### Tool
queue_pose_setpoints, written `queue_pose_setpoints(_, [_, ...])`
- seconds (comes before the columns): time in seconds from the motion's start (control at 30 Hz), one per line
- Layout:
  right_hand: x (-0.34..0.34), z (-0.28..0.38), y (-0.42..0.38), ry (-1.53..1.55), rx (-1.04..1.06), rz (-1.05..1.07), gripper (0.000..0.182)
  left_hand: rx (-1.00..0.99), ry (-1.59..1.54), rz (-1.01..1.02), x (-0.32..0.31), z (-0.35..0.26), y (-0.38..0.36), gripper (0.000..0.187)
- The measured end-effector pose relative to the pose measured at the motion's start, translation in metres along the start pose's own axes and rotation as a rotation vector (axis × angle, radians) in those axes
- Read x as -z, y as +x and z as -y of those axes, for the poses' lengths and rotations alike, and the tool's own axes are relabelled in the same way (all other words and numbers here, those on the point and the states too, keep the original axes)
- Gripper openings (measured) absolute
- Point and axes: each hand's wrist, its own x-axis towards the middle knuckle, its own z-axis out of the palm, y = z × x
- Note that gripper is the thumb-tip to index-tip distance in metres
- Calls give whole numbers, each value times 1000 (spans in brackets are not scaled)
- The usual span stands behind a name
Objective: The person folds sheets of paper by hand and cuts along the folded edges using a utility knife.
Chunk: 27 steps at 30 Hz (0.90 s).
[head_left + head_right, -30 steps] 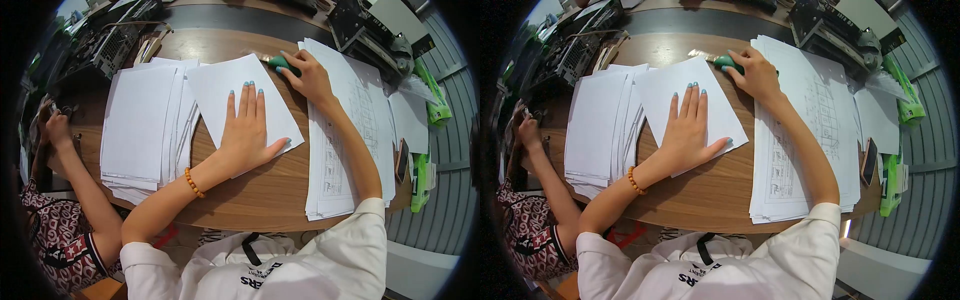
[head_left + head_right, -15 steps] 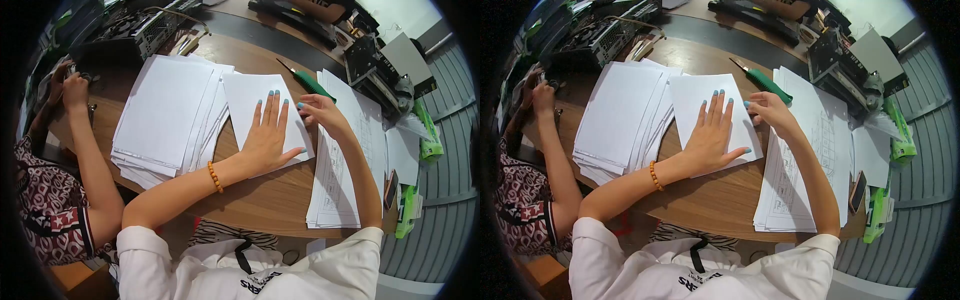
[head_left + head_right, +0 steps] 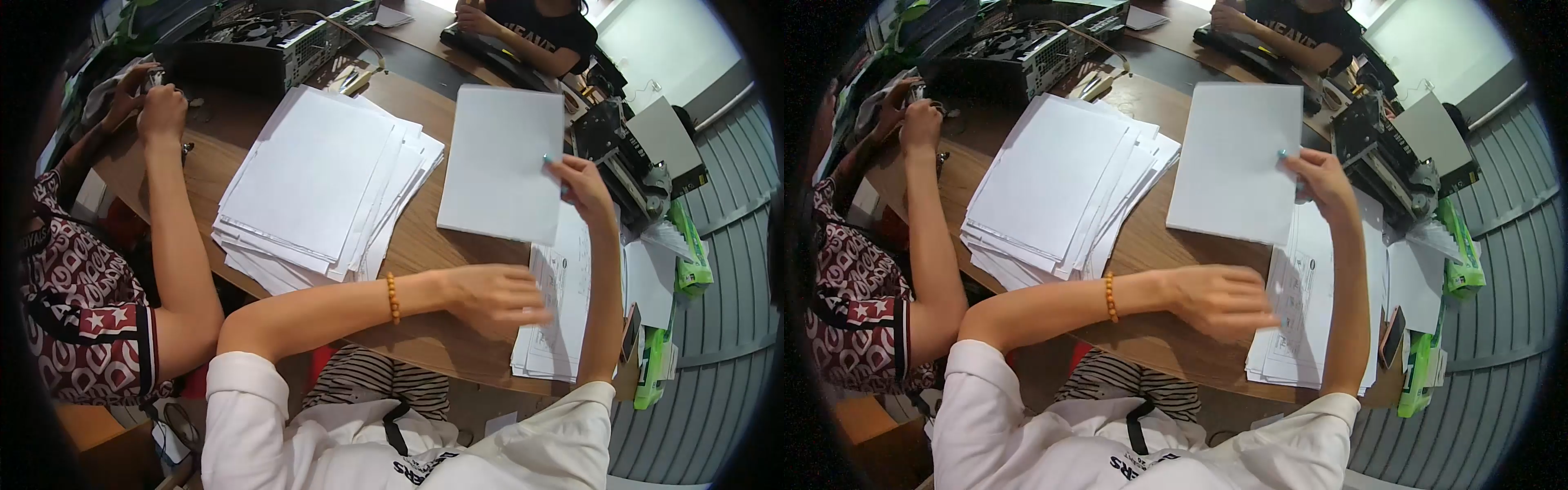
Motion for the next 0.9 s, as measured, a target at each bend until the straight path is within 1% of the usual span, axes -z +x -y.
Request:
queue_pose_setpoints(0.03, [-3,7,0,67,19,-10,24,1,6,0,-2,-4,0,31])
queue_pose_setpoints(0.07, [-9,11,0,133,37,-22,25,-30,-23,105,-5,-6,0,27])
queue_pose_setpoints(0.1, [-20,17,-1,131,40,-19,25,-61,-52,211,-7,-8,-1,24])
queue_pose_setpoints(0.13, [-37,23,0,206,37,-31,23,-60,-46,210,-6,-8,-2,24])
queue_pose_setpoints(0.17, [-53,27,0,284,35,-44,22,-24,-74,260,-6,-9,-4,21])
queue_pose_setpoints(0.2, [-67,25,5,242,24,29,25,13,-103,313,-6,-10,-6,18])
queue_pose_setpoints(0.23, [-85,29,3,161,47,118,26,15,-103,317,-8,-10,-8,18])
queue_pose_setpoints(0.27, [-109,35,-2,197,55,182,26,28,-97,312,-12,-10,-10,19])
queue_pose_setpoints(0.3, [-130,39,-2,154,13,258,26,40,-92,307,-15,-10,-11,19])
queue_pose_setpoints(0.33, [-146,38,-1,181,-54,362,26,40,-94,311,-20,-9,-13,19])
queue_pose_setpoints(0.37, [-159,40,-1,189,-133,467,25,46,-114,249,-23,-7,-16,17])
queue_pose_setpoints(0.4, [-168,42,-2,132,-152,460,28,51,-134,187,-21,-6,-16,16])
queue_pose_setpoints(0.43, [-169,40,-3,97,-93,450,30,49,-138,192,-19,-6,-16,16])
queue_pose_setpoints(0.47, [-169,36,-2,60,-36,439,33,81,-145,251,-17,-6,-16,16])
queue_pose_setpoints(0.5, [-166,32,-1,61,-38,435,33,114,-151,307,-12,-6,-14,16])
queue_pose_setpoints(0.6, [-138,20,-4,92,-3,383,33,139,-124,349,-2,-6,-8,18])
queue_pose_setpoints(0.63, [-127,19,-9,37,31,411,31,134,-132,350,0,-7,-6,18])
queue_pose_setpoints(0.67, [-116,16,-14,-15,66,437,29,154,-108,352,2,-9,-5,13])
queue_pose_setpoints(0.7, [-105,11,-20,-107,123,385,26,171,-81,355,3,-8,-4,13])
queue_pose_setpoints(0.73, [-93,5,-27,-103,120,373,26,161,-90,358,3,-7,-5,13])
queue_pose_setpoints(0.8, [-64,-9,-47,-410,259,149,28,92,-49,282,1,-4,-5,12])
queue_pose_setpoints(0.83, [-49,-19,-59,-408,247,129,28,76,-67,283,1,-3,-5,12])
queue_pose_setpoints(0.9, [-19,-42,-90,-894,372,-124,45,78,17,270,2,0,-6,19])
